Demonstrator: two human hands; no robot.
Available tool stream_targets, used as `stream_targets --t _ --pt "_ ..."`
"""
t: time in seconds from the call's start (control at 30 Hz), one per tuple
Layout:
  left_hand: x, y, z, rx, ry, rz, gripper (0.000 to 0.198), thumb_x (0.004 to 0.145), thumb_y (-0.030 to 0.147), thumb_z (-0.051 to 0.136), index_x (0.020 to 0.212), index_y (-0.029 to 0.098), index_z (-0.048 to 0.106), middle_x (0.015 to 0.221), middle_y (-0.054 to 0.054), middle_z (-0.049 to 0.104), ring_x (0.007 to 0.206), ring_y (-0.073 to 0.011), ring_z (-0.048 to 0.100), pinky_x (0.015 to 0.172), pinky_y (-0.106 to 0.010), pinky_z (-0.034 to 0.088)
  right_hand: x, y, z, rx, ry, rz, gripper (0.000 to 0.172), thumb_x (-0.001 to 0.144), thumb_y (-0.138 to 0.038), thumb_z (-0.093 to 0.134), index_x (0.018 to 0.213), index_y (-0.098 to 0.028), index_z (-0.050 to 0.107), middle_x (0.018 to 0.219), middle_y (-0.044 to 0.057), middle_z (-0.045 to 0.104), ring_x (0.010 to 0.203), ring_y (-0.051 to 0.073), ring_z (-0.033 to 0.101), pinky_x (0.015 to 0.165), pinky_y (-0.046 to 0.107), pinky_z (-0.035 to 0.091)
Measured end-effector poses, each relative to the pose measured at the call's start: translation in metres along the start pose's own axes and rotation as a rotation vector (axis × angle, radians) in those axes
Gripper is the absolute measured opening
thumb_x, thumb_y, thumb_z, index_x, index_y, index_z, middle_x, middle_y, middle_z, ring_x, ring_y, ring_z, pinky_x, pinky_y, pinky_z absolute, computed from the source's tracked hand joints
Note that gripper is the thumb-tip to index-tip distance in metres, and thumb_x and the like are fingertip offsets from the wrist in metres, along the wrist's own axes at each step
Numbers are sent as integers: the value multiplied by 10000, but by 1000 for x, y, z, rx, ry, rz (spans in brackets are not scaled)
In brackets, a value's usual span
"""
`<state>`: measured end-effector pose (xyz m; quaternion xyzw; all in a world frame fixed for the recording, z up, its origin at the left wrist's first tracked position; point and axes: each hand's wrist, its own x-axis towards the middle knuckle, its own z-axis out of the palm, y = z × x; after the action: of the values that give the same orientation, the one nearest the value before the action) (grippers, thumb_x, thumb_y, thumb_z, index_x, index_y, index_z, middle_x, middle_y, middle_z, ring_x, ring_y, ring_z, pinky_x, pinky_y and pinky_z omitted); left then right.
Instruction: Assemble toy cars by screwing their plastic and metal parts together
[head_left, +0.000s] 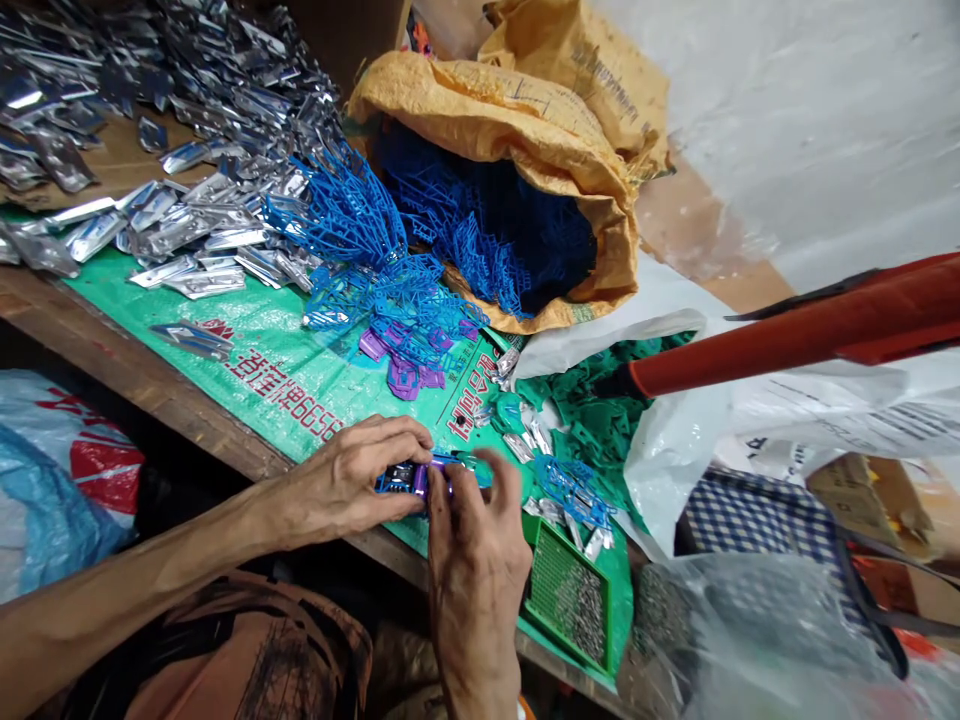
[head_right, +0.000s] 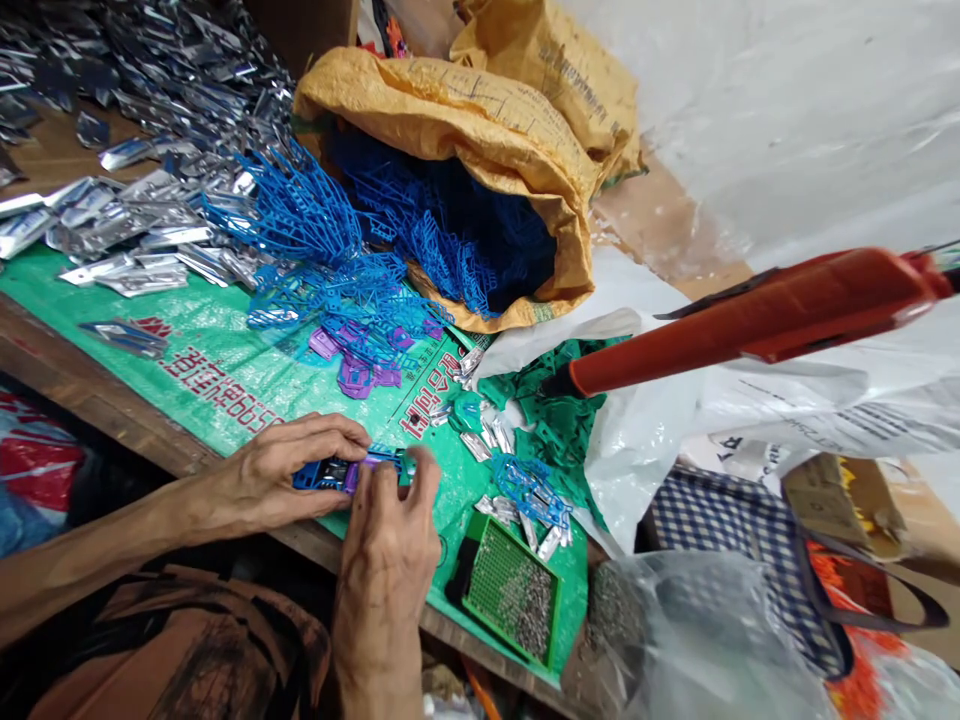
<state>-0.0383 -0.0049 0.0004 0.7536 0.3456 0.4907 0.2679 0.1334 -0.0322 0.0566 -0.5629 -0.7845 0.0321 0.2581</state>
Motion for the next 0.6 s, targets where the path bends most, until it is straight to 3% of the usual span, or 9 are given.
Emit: stream_targets --t 0.07,0.17,0.27,0.6 --pt "1 1 1 -12 2 -12 252 860 108 734 1083 176 637 1135 -78 707 1025 -207 691 899 -308 545 0 3 -4 25 14 5 130 989 -276 593 1031 -232 709 1331 179 591 728 161 657 550 295 497" --pt "1 1 1 -20 -1 -22 233 865 119 739 1070 171 641 1116 -76 706 1014 -202 693 893 -304 545 3 14 -14 182 -109 -65 171 971 -203 620 1108 -234 718 1268 151 659 930 210 741 739 324 614" --pt "1 0 2 -28 12 -20 242 859 148 763 1068 175 643 1106 -76 712 1022 -207 701 890 -306 551 8 25 -25 317 -258 -115 252 942 -155 664 1172 -241 720 1259 119 712 1142 221 726 932 335 622" --pt "-1 -1 1 -66 -10 -60 276 878 180 756 1123 195 632 1108 -71 706 1038 -202 705 902 -304 570 28 37 -26 494 -328 -137 231 892 -185 749 1118 -235 742 1096 65 785 1009 175 754 875 277 622"
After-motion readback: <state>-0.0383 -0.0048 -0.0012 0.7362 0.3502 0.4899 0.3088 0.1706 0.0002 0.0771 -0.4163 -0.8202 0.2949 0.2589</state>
